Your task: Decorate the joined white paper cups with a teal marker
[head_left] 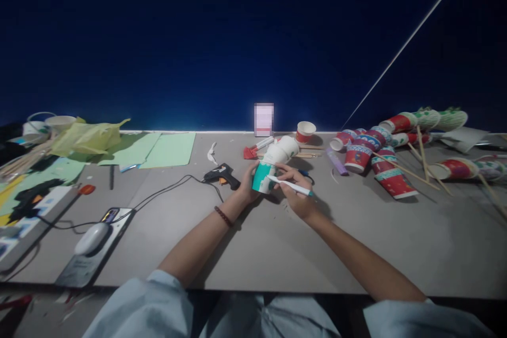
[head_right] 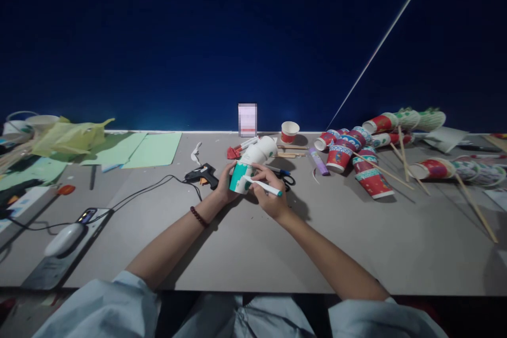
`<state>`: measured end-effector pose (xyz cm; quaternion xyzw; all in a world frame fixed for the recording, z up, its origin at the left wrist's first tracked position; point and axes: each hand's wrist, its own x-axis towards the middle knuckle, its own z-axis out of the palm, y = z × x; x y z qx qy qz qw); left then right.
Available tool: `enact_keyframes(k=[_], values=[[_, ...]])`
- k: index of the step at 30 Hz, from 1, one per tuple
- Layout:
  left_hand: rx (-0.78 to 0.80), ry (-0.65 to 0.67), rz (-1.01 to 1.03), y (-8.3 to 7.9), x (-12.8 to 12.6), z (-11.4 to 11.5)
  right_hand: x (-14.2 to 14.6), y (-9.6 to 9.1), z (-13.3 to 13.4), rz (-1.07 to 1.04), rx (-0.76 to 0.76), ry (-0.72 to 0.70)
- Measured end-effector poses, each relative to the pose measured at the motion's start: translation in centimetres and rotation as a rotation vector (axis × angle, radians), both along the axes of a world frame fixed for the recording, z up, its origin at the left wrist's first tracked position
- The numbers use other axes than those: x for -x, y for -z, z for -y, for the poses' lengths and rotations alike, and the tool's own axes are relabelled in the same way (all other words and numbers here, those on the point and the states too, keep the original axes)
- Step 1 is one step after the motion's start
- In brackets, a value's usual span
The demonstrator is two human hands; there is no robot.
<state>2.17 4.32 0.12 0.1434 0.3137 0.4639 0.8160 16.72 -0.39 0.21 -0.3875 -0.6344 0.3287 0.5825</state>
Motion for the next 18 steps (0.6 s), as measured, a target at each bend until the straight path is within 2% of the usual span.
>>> enact_keyframes(k=[4,12,18], values=[[0.002,0.003,-0.003,-0.26,-0.04,0.12,0.00,0.13,0.04,-0.006,0.039,0.008],[-0.003,0.026,0.022,-0.29,-0.01,0.12,-0.02,-0.39,0.21,0.075,-0.022,-0.004],[0.012,-0.004,-0.014,-0.31,0.01,0.14,0.11,-0.58,0.20,0.021,-0.010,0.012]])
